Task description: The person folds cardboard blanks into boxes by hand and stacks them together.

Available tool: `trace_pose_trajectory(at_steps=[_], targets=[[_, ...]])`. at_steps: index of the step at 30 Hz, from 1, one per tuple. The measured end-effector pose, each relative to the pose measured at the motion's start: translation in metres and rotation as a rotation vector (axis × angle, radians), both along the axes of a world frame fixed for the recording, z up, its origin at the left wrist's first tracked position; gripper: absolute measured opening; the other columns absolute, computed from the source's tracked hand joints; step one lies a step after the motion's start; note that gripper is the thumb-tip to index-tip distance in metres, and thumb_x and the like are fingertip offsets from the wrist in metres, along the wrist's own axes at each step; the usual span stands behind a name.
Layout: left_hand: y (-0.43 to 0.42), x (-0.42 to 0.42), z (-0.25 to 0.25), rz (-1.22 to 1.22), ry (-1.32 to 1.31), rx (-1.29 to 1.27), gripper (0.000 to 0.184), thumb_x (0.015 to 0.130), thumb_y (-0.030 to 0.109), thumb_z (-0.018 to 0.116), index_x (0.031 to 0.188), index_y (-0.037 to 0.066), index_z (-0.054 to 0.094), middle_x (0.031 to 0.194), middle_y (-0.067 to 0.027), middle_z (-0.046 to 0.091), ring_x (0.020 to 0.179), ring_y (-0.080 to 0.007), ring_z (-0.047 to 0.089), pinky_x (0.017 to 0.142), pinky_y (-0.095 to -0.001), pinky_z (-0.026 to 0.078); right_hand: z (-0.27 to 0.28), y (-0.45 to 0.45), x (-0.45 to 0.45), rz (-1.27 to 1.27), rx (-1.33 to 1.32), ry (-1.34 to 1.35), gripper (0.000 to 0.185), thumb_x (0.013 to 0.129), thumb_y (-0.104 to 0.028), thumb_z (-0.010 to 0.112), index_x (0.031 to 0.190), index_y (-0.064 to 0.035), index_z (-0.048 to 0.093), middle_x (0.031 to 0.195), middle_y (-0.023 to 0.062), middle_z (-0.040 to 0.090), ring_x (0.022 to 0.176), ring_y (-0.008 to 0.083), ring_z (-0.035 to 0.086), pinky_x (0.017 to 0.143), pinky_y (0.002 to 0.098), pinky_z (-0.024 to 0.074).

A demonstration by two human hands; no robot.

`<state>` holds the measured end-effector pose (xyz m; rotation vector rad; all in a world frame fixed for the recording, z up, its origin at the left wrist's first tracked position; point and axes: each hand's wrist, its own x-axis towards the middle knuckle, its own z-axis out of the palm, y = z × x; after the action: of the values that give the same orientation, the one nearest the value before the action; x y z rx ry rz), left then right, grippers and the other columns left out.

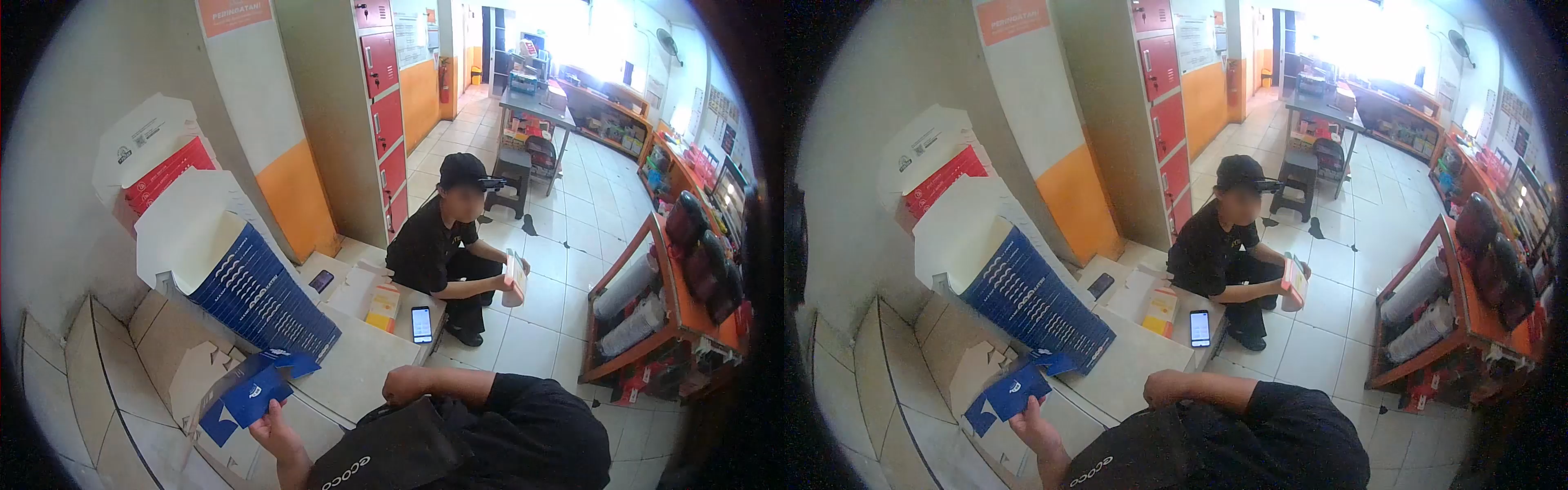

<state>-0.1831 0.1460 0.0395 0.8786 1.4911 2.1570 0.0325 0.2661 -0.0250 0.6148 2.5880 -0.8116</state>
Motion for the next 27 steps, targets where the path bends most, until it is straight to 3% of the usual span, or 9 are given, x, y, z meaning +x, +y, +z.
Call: trace_pose_trajectory(at_steps=[5,7,9,11,13,15,21,23,27], targets=[[-0.001,-0.002,0.001,-0.019,0.028,-0.025,0.032,0.081,0.004,0.053,0.111,-0.007,0.048,0.103,-0.0133,0.057,0.087,-0.0189,0.057,0.072,-0.0307,0.048,-0.020,0.037,0.009,-0.031,0.195,-0.031,0.027,0.075,-0.026,0.052,0.080,-0.0043,0.067,0.084,0.0167,0.064,0.083,0.0345,0.061,0.072,0.0442,0.0482],[0.000,-0.002,0.000,-0.028,0.032,-0.014,0.031,0.081,0.004,0.052,0.110,-0.007,0.048,0.102,-0.0134,0.057,0.085,-0.0188,0.058,0.071,-0.0299,0.049,0.013,0.072,0.016,-0.001,0.441,-0.173,0.026,0.077,-0.025,0.051,0.080,-0.0051,0.067,0.082,0.0146,0.065,0.082,0.0323,0.061,0.071,0.0439,0.0485],[0.002,-0.007,-0.009,-0.028,0.018,0.003,0.031,0.081,0.004,0.052,0.110,-0.006,0.049,0.101,-0.0134,0.057,0.083,-0.0187,0.058,0.069,-0.0289,0.049,0.053,0.096,0.031,-0.299,0.592,0.131,0.023,0.077,-0.025,0.052,0.080,-0.0080,0.068,0.079,0.0130,0.065,0.079,0.0306,0.062,0.074,0.0438,0.0475],[0.004,0.000,0.001,-0.027,0.005,-0.026,0.031,0.080,0.004,0.052,0.109,-0.006,0.049,0.099,-0.0133,0.058,0.080,-0.0183,0.058,0.066,-0.0279,0.049,0.105,0.091,0.031,-0.628,0.321,0.435,0.029,0.078,-0.030,0.055,0.096,-0.0088,0.066,0.087,0.0128,0.065,0.084,0.0276,0.061,0.082,0.0422,0.0447],[0.004,0.006,0.010,-0.035,-0.008,-0.067,0.030,0.079,0.003,0.052,0.108,-0.006,0.050,0.098,-0.0132,0.058,0.078,-0.0178,0.058,0.062,-0.0272,0.049,0.121,0.068,0.013,-0.509,0.175,0.632,0.046,0.074,-0.027,0.067,0.115,-0.0102,0.056,0.099,0.0135,0.061,0.087,0.0270,0.061,0.075,0.0399,0.0481],[0.005,0.012,0.018,-0.048,-0.012,-0.116,0.030,0.078,0.002,0.052,0.108,-0.006,0.050,0.097,-0.0132,0.058,0.077,-0.0174,0.058,0.059,-0.0265,0.048,0.097,0.046,-0.017,-0.186,0.312,1.017,0.060,0.073,-0.026,0.071,0.126,-0.0125,0.047,0.109,0.0141,0.057,0.095,0.0274,0.057,0.081,0.0402,0.0452],[0.006,0.016,0.034,-0.068,-0.063,-0.015,0.032,0.076,-0.003,0.055,0.106,-0.006,0.049,0.088,-0.0146,0.061,0.062,-0.0154,0.060,0.052,-0.0242,0.052,0.070,0.003,-0.052,-0.366,0.157,1.227,0.037,0.073,-0.014,0.069,0.109,-0.0069,0.060,0.096,0.0116,0.060,0.079,0.0275,0.060,0.065,0.0342,0.0481],[0.002,0.012,0.032,-0.131,-0.016,-0.065,0.035,0.075,-0.004,0.055,0.110,-0.005,0.047,0.093,-0.0136,0.059,0.069,-0.0160,0.060,0.054,-0.0241,0.051,0.074,0.004,-0.044,-0.374,0.168,1.415,0.031,0.073,-0.007,0.066,0.104,-0.0067,0.061,0.087,0.0120,0.058,0.073,0.0276,0.059,0.059,0.0339,0.0473],[0.006,0.018,0.030,-0.107,-0.058,-0.136,0.040,0.074,-0.009,0.055,0.112,-0.004,0.044,0.095,-0.0136,0.059,0.076,-0.0171,0.060,0.056,-0.0245,0.051,0.095,0.004,-0.038,0.058,0.497,1.276,0.026,0.073,-0.006,0.062,0.098,0.0015,0.062,0.073,0.0071,0.051,0.064,0.0205,0.056,0.055,0.0299,0.0467]])
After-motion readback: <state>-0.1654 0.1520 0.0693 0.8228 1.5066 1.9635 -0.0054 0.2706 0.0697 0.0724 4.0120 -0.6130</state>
